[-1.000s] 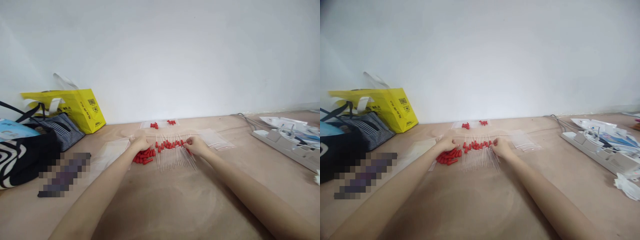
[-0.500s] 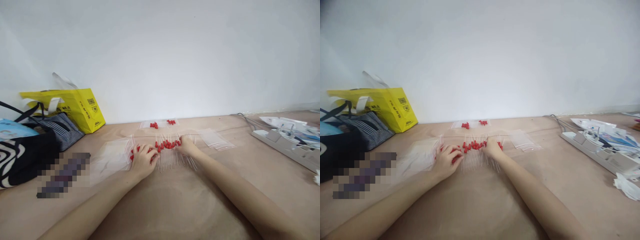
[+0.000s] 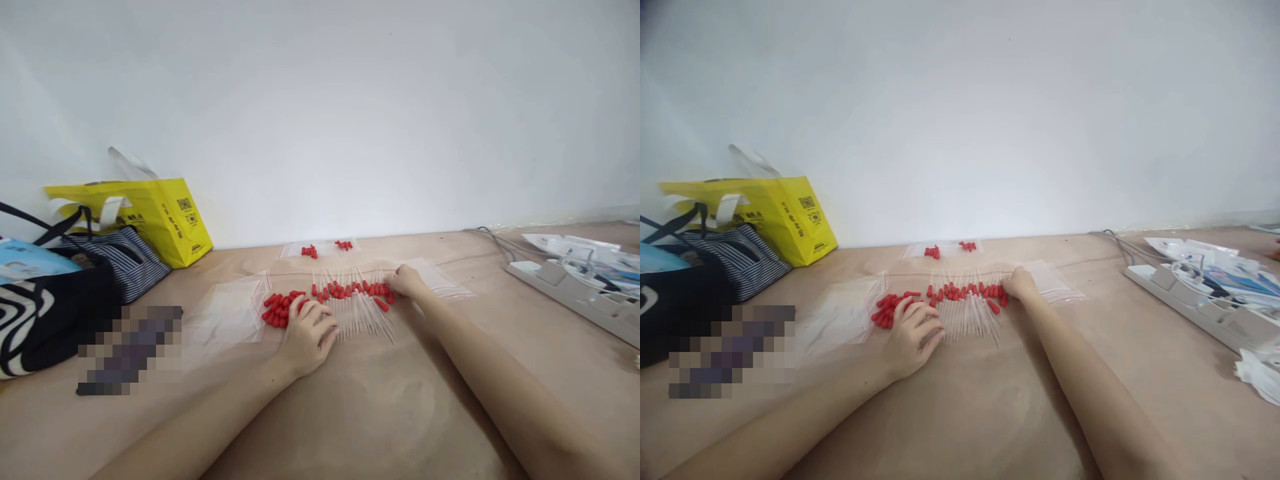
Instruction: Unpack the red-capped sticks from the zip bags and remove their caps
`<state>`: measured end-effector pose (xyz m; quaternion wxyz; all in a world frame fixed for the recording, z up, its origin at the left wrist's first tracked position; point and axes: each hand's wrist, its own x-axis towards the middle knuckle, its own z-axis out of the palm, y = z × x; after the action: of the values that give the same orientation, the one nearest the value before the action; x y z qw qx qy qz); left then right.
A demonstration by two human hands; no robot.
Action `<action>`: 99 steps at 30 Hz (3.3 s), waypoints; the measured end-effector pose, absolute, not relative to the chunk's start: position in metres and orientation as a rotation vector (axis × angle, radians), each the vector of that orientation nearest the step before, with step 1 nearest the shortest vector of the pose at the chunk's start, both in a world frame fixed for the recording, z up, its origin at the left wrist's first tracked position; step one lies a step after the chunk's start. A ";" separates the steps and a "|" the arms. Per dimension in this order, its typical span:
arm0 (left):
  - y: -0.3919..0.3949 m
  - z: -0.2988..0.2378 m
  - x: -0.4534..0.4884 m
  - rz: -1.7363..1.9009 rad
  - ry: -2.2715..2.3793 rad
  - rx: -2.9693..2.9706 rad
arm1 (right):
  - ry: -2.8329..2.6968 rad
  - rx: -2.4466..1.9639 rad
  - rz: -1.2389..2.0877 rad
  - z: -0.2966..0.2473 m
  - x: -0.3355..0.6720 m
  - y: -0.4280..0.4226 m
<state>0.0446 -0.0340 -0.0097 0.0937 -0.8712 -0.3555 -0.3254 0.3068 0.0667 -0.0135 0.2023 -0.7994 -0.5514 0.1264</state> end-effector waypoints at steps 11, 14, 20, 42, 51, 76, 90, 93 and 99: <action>-0.038 -0.014 0.110 -0.769 -1.125 -2.658 | -1.513 -2.217 0.393 -0.016 0.294 0.073; -0.034 -0.014 0.115 -0.687 -1.184 -2.665 | -1.509 -2.215 0.389 -0.015 0.291 0.069; -0.032 -0.015 0.115 -0.675 -1.182 -2.745 | -1.486 -2.163 0.396 -0.011 0.290 0.065; -0.014 0.007 0.062 -0.890 -1.282 -2.395 | -1.188 -0.958 1.106 -0.003 0.225 0.015; -0.024 0.006 0.031 -0.842 -1.022 -2.385 | -1.745 -0.889 0.691 -0.004 0.231 -0.013; -0.036 0.003 0.033 -0.646 -0.879 -2.497 | -2.092 -0.846 -0.721 -0.034 0.224 -0.033; -0.033 -0.001 0.021 -0.763 -0.987 -2.395 | -2.014 -0.953 -0.664 -0.031 0.228 -0.035; -0.031 -0.002 0.015 -0.841 -0.992 -2.338 | -1.902 -1.068 -0.633 -0.026 0.229 -0.033; -0.017 0.008 0.006 -0.998 -1.378 -2.150 | -1.769 -1.288 -0.135 -0.001 0.249 -0.007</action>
<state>0.0058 -0.0166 0.0076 0.1986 -0.7687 -0.4925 -0.3566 0.2494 -0.0070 -0.0014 0.4571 -0.5226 -0.7176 -0.0547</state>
